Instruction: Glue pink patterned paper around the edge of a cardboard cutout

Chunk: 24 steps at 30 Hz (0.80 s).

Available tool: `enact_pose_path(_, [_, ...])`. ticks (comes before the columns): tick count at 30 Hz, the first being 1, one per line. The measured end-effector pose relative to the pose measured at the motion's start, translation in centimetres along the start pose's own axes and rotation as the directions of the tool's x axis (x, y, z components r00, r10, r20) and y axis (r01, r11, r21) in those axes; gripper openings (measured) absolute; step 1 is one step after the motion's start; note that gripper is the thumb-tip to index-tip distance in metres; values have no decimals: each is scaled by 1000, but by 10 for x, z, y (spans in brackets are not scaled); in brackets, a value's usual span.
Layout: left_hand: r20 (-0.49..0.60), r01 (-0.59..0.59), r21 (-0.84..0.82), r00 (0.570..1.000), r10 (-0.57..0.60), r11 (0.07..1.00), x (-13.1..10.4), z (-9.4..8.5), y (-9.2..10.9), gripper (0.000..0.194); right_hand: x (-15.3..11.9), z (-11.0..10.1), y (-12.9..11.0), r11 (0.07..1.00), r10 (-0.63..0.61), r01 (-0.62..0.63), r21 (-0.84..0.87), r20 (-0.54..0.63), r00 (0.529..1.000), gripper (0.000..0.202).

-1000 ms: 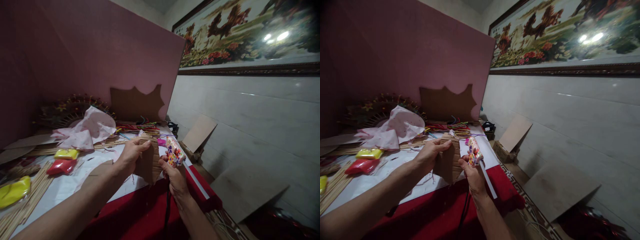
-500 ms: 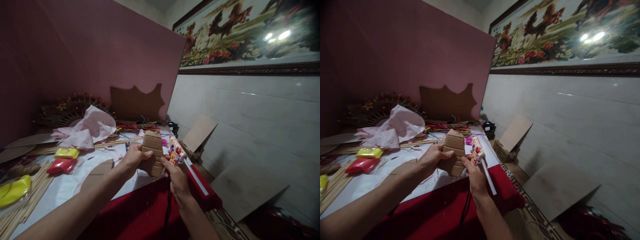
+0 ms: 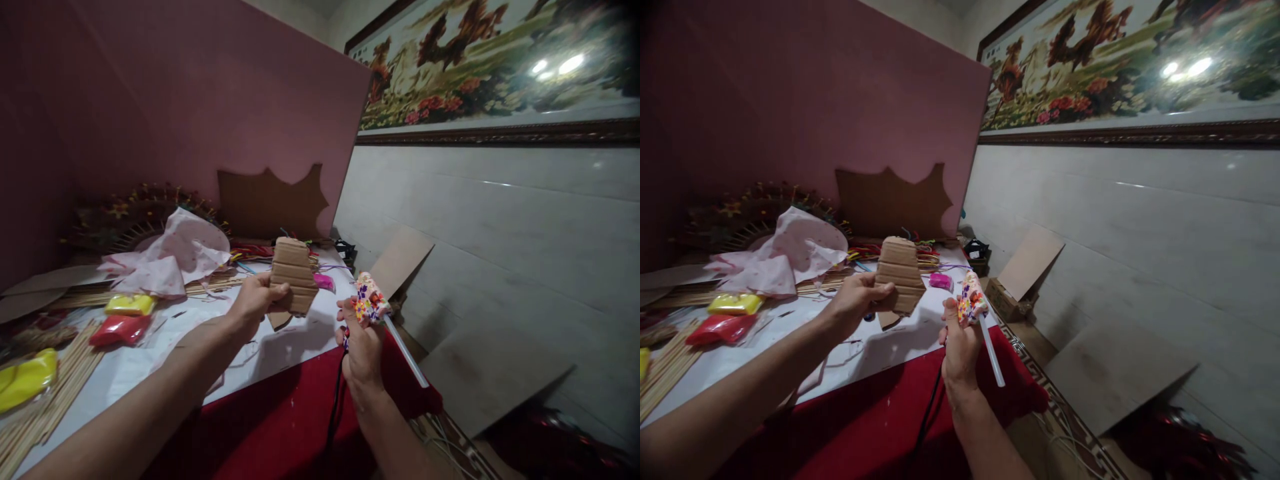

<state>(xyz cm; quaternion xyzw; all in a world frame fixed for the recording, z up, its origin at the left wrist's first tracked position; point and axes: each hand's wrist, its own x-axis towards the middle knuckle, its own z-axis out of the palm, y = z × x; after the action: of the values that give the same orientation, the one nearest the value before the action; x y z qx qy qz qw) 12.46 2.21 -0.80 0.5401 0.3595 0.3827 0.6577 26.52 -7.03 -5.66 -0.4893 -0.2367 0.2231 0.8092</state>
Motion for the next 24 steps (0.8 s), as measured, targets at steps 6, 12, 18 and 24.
enact_pose_path(6, [-41,125,216,992,-119,968,13,8,-11,24,0,3,-4,999,18,-22,28,109,994,39])
enact_pose_path(12, [58,92,396,990,-126,913,32,36,-34,32,16,-8,-14,968,85,-9,-249,295,952,37])
enact_pose_path(18, [80,-158,615,987,138,772,30,16,-41,32,28,-33,-18,897,78,131,-423,443,893,29])
enact_pose_path(24, [276,-373,796,925,262,476,-2,6,-43,23,32,-49,-19,568,-40,527,-632,619,785,33])
